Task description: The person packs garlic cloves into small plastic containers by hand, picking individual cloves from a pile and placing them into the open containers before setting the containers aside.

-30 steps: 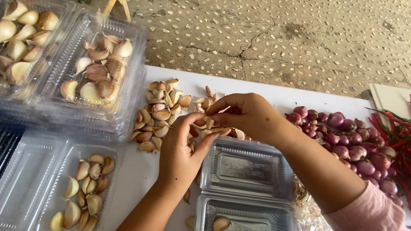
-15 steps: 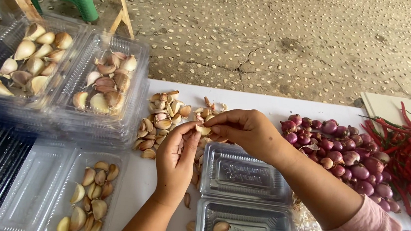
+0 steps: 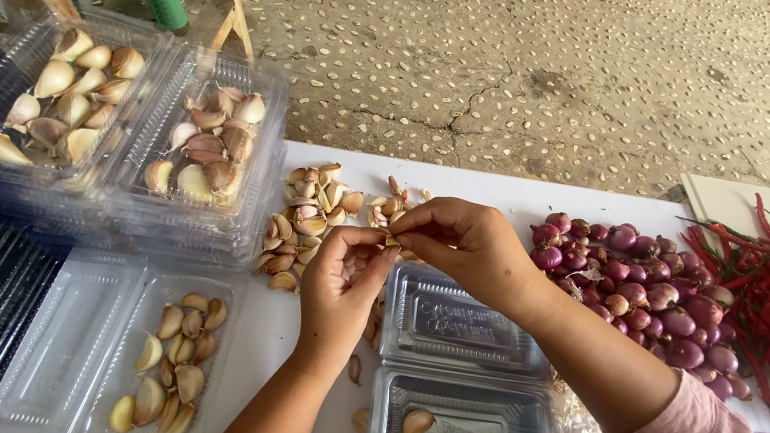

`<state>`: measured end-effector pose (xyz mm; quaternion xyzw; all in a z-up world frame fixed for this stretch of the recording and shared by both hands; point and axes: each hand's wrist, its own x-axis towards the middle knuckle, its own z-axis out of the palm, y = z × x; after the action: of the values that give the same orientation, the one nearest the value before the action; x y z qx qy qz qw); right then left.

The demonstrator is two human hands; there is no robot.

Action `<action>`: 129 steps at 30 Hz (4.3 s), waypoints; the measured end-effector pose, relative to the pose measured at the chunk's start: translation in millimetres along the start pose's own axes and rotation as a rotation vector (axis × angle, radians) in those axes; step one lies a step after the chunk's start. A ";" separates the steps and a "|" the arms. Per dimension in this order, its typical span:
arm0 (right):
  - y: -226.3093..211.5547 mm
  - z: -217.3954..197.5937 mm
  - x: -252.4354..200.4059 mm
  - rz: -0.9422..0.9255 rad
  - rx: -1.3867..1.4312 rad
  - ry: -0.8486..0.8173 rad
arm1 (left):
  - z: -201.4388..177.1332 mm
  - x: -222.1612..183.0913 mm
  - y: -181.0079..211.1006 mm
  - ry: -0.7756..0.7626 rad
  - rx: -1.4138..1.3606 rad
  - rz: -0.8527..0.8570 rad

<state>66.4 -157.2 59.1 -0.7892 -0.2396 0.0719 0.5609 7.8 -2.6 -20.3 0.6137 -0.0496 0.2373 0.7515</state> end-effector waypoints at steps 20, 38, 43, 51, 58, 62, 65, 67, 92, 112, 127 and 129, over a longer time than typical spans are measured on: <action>-20.4 -1.6 -16.8 -0.134 -0.096 0.081 | 6.7 -2.0 16.2 -0.022 0.136 0.216; -27.3 -15.7 -30.5 -0.243 -0.621 0.144 | 10.8 -5.4 1.6 -0.133 -0.085 0.073; -49.5 -74.9 -59.3 0.024 -0.911 -0.058 | 10.8 -2.5 14.5 -0.157 -0.179 -0.025; -13.4 -139.3 -110.0 0.501 -1.348 -0.407 | 9.1 -3.7 11.0 -0.248 -0.219 -0.163; -38.5 -59.8 -75.6 0.034 -0.970 -0.112 | 10.9 -5.4 26.7 -0.313 -0.018 -0.173; -37.3 -33.9 -68.1 0.023 -0.696 -0.144 | 5.2 -7.5 24.0 -0.428 0.107 -0.051; -36.9 -29.9 -81.0 -0.066 -0.646 -0.186 | -1.7 -1.8 29.8 -0.470 0.063 -0.036; -29.7 -22.3 -99.7 -0.129 -0.633 -0.223 | -4.2 -1.4 34.5 -0.474 0.034 -0.035; 12.3 -24.5 30.9 -0.318 -0.963 -0.130 | -2.5 4.1 6.6 0.183 -0.017 -0.152; 28.9 -26.5 62.4 0.285 -0.563 -0.448 | -5.6 3.6 -12.9 0.151 -0.043 -0.153; 22.6 -46.2 -9.9 0.351 0.522 -0.440 | 4.5 -1.2 13.4 -0.137 0.311 0.221; 20.9 -47.3 -18.9 0.345 0.564 -0.460 | 1.9 1.5 10.3 -0.094 0.300 0.206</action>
<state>74.3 -211.4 54.0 -0.5963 -0.1936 0.4027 0.6669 5.2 -2.6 -10.1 0.7209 -0.1115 0.2887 0.6201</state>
